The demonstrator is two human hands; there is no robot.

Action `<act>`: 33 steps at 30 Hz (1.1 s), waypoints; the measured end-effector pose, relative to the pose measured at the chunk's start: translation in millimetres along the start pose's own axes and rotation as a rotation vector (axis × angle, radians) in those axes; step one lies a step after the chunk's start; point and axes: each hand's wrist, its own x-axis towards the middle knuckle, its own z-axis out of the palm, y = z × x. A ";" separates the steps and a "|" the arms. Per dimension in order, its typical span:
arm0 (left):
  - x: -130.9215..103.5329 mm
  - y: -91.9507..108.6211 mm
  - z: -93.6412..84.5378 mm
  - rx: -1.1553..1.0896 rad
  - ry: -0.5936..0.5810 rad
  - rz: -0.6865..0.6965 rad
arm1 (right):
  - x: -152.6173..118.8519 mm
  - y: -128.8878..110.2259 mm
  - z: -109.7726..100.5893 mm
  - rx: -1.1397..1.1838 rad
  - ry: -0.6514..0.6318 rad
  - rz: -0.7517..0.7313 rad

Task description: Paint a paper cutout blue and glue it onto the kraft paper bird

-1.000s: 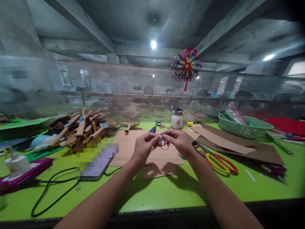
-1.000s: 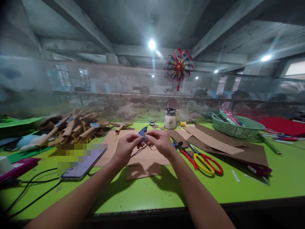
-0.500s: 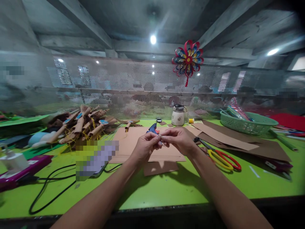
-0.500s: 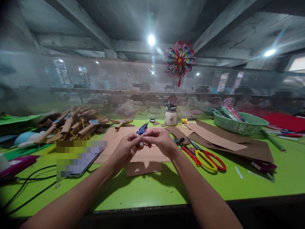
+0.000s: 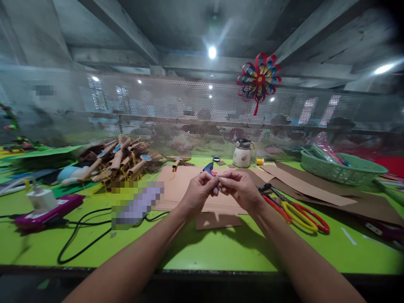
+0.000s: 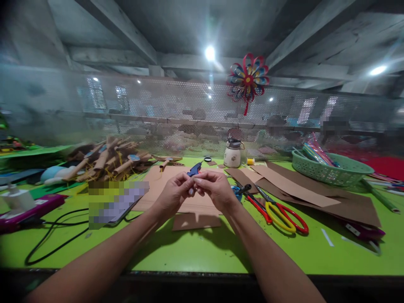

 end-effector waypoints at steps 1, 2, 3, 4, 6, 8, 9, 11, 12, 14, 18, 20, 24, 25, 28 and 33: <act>-0.2 0.0 0.0 0.015 0.002 0.005 | -0.1 0.1 0.3 0.002 0.002 0.000; -0.5 -0.1 0.1 0.029 0.002 0.010 | -0.1 0.3 0.4 0.002 0.002 -0.002; -0.9 -0.3 0.3 0.042 -0.001 0.018 | -0.1 0.5 0.2 0.000 0.002 -0.004; -1.2 -0.5 0.4 0.053 -0.005 0.027 | -0.1 0.6 -0.2 -0.004 0.002 -0.006; -1.7 -1.0 0.6 0.072 -0.015 0.046 | -0.2 0.5 -0.9 -0.015 -0.004 -0.009; -1.5 -1.4 0.4 0.097 -0.011 0.062 | -0.5 -0.2 -1.3 -0.025 -0.019 -0.015; -1.1 -1.5 0.2 0.117 -0.007 0.068 | -0.6 -0.7 -1.2 -0.030 -0.025 -0.013; 0.4 -1.7 -0.2 0.181 0.002 0.082 | -0.5 -1.5 -0.6 -0.031 -0.018 0.011; 1.3 -1.8 -0.4 0.213 0.008 0.092 | -0.1 -1.7 -0.3 -0.028 -0.007 0.032; 3.3 -2.5 -0.8 0.247 0.029 0.105 | 1.3 -1.7 -0.1 -0.017 0.015 0.064; 6.2 -6.5 -2.6 0.200 0.082 0.038 | 5.2 0.4 -2.1 0.006 0.066 0.068; 6.7 -8.9 -4.1 0.147 0.081 -0.020 | 6.7 2.4 -3.8 0.012 0.079 0.068; 6.8 -9.8 -5.9 0.079 0.047 -0.071 | 8.1 6.1 -6.0 0.002 0.056 0.064; 7.0 -9.3 -6.1 0.071 0.044 -0.079 | 8.3 6.7 -6.3 -0.008 0.065 0.059; 8.2 -8.2 -7.7 0.063 0.070 -0.095 | 9.8 8.5 -6.7 -0.068 0.142 0.030; 10.5 -11.3 -13.1 0.094 0.120 -0.086 | 13.2 16.3 -5.9 -0.214 0.164 -0.029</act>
